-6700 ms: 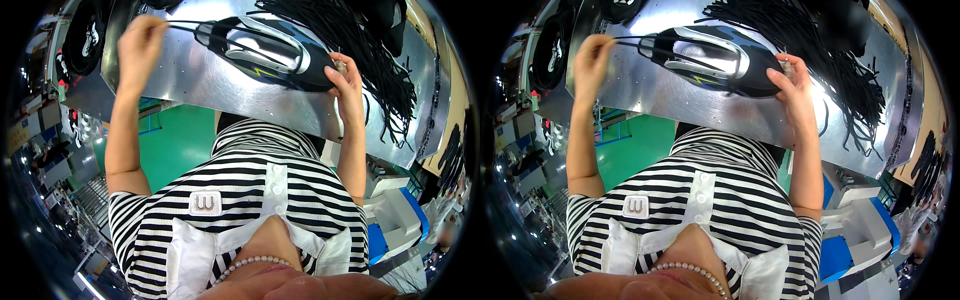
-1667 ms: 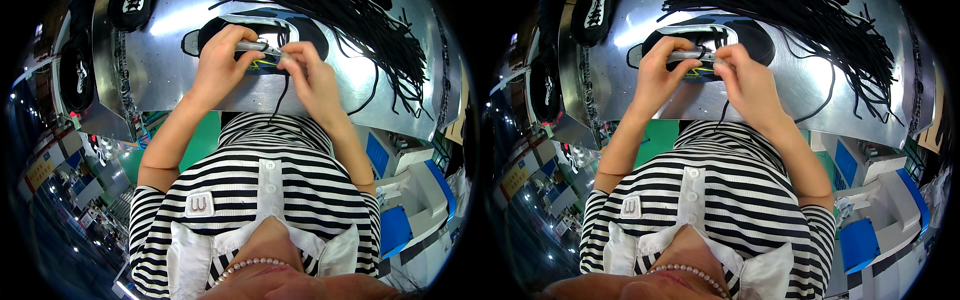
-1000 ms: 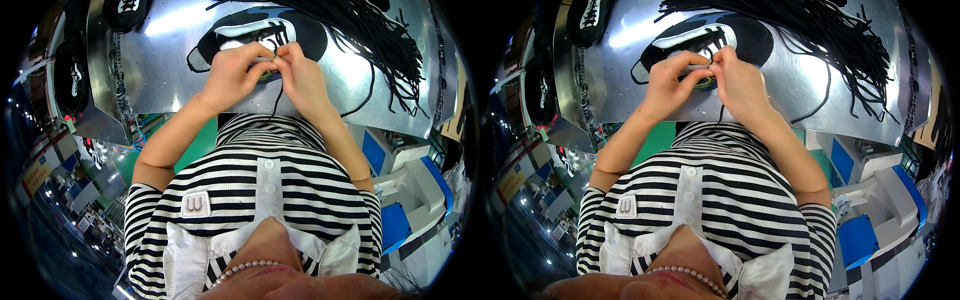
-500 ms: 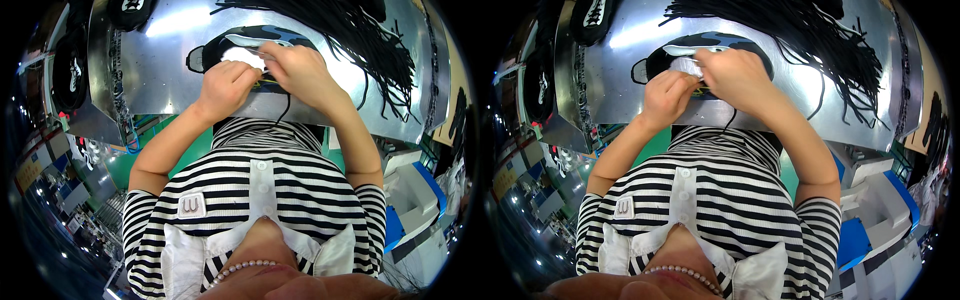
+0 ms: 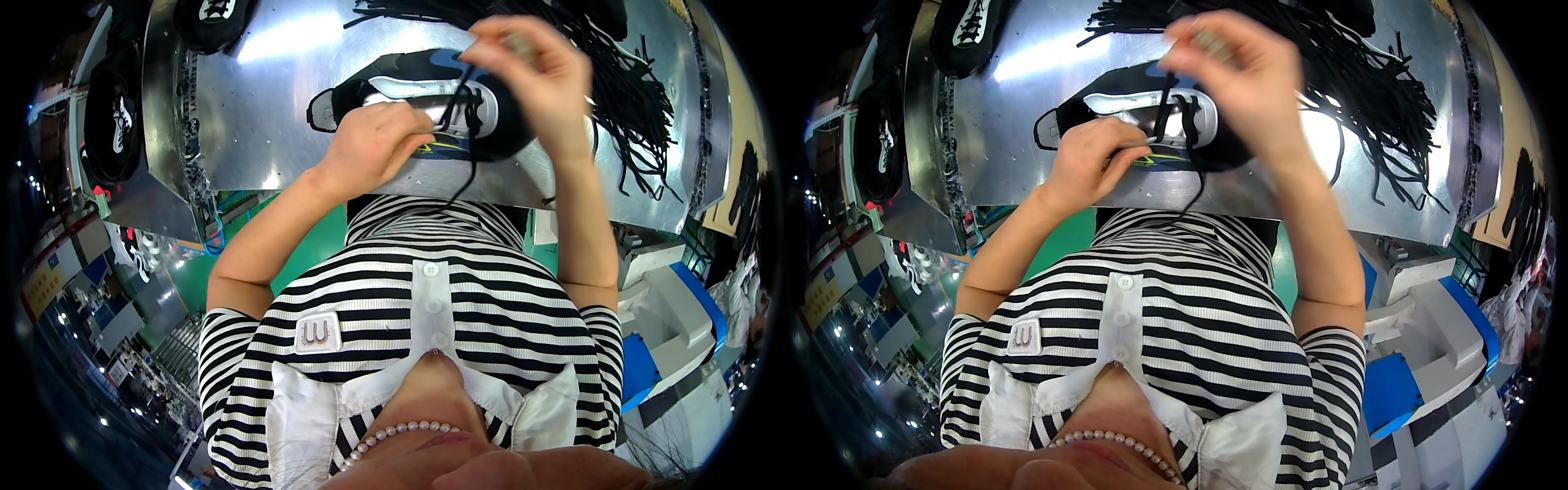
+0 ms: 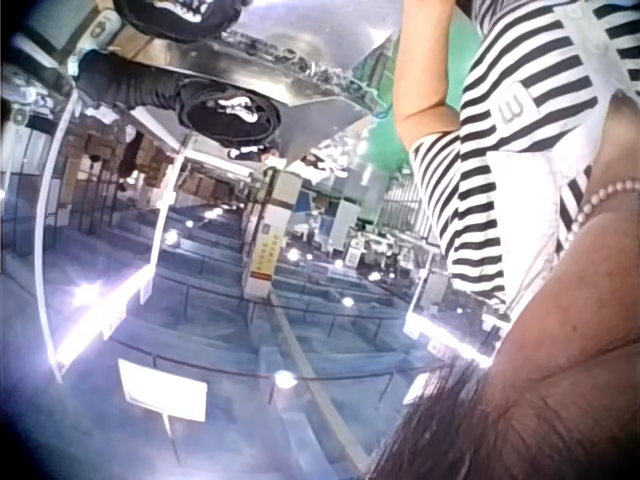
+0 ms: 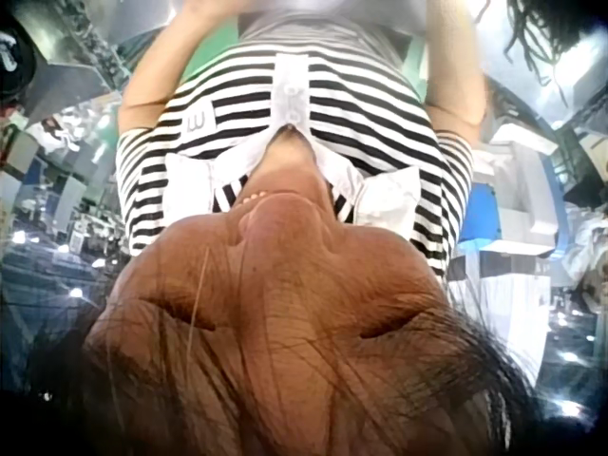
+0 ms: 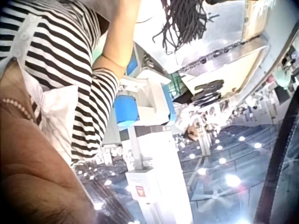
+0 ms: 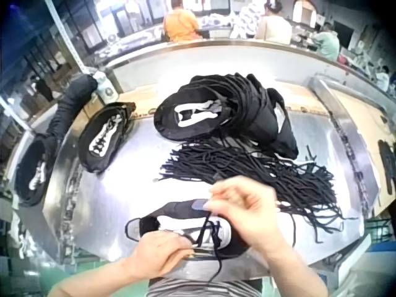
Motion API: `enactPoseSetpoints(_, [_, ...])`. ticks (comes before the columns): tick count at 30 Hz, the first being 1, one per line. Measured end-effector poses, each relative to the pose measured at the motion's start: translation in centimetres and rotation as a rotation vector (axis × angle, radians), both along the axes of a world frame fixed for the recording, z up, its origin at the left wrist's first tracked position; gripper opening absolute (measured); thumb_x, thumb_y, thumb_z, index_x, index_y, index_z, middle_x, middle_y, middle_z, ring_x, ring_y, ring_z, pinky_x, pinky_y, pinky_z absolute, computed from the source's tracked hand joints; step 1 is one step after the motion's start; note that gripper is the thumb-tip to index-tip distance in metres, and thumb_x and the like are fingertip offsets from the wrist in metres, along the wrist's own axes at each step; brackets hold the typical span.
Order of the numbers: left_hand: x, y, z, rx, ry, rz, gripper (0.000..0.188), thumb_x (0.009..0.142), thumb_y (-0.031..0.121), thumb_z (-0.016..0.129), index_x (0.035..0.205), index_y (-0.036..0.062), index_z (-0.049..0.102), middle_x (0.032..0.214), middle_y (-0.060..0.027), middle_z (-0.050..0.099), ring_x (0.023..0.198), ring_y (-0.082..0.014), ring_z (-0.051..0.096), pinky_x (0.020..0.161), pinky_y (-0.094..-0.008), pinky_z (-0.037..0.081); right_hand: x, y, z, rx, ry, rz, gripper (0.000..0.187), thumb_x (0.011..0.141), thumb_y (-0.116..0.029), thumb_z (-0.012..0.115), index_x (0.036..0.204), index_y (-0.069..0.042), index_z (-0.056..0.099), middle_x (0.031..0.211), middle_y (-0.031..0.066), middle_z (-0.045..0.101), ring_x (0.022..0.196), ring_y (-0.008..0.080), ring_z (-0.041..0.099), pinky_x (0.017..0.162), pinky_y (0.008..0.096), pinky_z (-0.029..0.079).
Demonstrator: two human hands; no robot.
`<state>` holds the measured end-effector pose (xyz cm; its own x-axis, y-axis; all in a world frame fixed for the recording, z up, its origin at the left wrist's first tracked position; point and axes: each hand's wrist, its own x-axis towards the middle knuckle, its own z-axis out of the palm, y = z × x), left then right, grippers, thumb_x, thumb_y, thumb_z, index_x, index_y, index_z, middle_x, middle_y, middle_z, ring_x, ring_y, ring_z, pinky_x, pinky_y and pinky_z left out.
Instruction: The person laces a sneaker by threading black laces through the eyelets by hand and pulling them through.
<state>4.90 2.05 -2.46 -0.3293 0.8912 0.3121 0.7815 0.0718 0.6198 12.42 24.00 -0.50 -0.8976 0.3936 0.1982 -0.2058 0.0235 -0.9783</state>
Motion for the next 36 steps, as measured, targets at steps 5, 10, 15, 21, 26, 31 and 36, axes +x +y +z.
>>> enactPoseSetpoints(5, [0.5,0.2,0.9,-0.046,-0.513,0.367,0.060,0.090,0.029,0.072,0.135,0.0021,0.043,0.102,-0.0205,0.066,0.085,-0.0368,0.066,0.075,-0.0410,0.053,0.7,-3.2,-3.4,-0.233,-0.228,0.115,0.008,0.086,-0.007,0.073,0.090,-0.001,0.070,0.085,-0.0010,0.067,0.079,0.0060,0.060,0.073,0.0230,0.049])
enactPoseSetpoints(10, [0.0,0.2,1.3,-0.190,-0.318,0.409,0.052,0.090,0.023,0.071,0.132,0.0011,0.050,0.117,-0.0163,0.064,0.104,-0.0279,0.065,0.091,-0.0344,0.049,-0.4,-3.6,-2.2,-0.084,-0.265,0.178,0.011,0.086,-0.009,0.072,0.092,0.001,0.071,0.088,0.0019,0.064,0.080,0.0092,0.061,0.073,0.0226,0.048])
enactPoseSetpoints(15, [0.1,0.8,1.0,-0.112,-0.305,0.445,0.048,0.086,0.018,0.076,0.126,-0.0002,0.057,0.118,-0.0132,0.065,0.106,-0.0225,0.063,0.091,-0.0312,0.049,-0.8,-3.3,-2.2,-0.110,-0.352,0.274,0.018,0.088,-0.016,0.072,0.095,0.001,0.071,0.086,0.0040,0.066,0.080,0.0106,0.062,0.072,0.0242,0.048])
enactPoseSetpoints(21, [0.0,1.0,0.1,0.046,-0.387,0.446,0.044,0.080,0.014,0.075,0.121,0.0057,0.059,0.104,-0.0124,0.069,0.087,-0.0296,0.065,0.077,-0.0373,0.050,1.5,-3.7,-1.3,0.158,-0.344,0.142,0.021,0.097,-0.017,0.062,0.112,-0.003,0.060,0.084,0.0093,0.069,0.076,0.0158,0.067,0.070,0.0271,0.051])
enactPoseSetpoints(26, [0.0,1.0,0.6,-0.028,-0.537,0.446,0.049,0.083,0.005,0.074,0.128,0.0037,0.055,0.111,-0.0051,0.064,0.091,-0.0091,0.063,0.078,-0.0235,0.052,3.0,-4.1,-1.2,0.374,-0.310,0.123,0.011,0.095,-0.013,0.063,0.099,-0.004,0.058,0.079,0.0117,0.069,0.070,0.0240,0.070,0.063,0.0311,0.052])
enactPoseSetpoints(31, [0.0,1.3,1.1,-0.080,-0.634,0.489,0.048,0.085,0.003,0.073,0.129,0.0040,0.054,0.109,-0.0058,0.064,0.088,-0.0085,0.063,0.076,-0.0229,0.052,2.9,-3.8,-1.4,0.466,-0.317,0.120,0.012,0.093,-0.015,0.066,0.097,-0.005,0.060,0.079,0.0105,0.071,0.071,0.0262,0.070,0.063,0.0325,0.052])
enactPoseSetpoints(36, [0.4,1.2,0.9,-0.091,-0.682,0.464,0.049,0.086,0.002,0.071,0.132,0.0041,0.052,0.106,-0.0049,0.065,0.083,-0.0079,0.063,0.074,-0.0231,0.052,2.5,-3.7,-1.5,0.563,-0.328,0.142,0.013,0.091,-0.014,0.066,0.097,-0.006,0.059,0.075,0.0096,0.069,0.070,0.0276,0.069,0.061,0.0354,0.052])
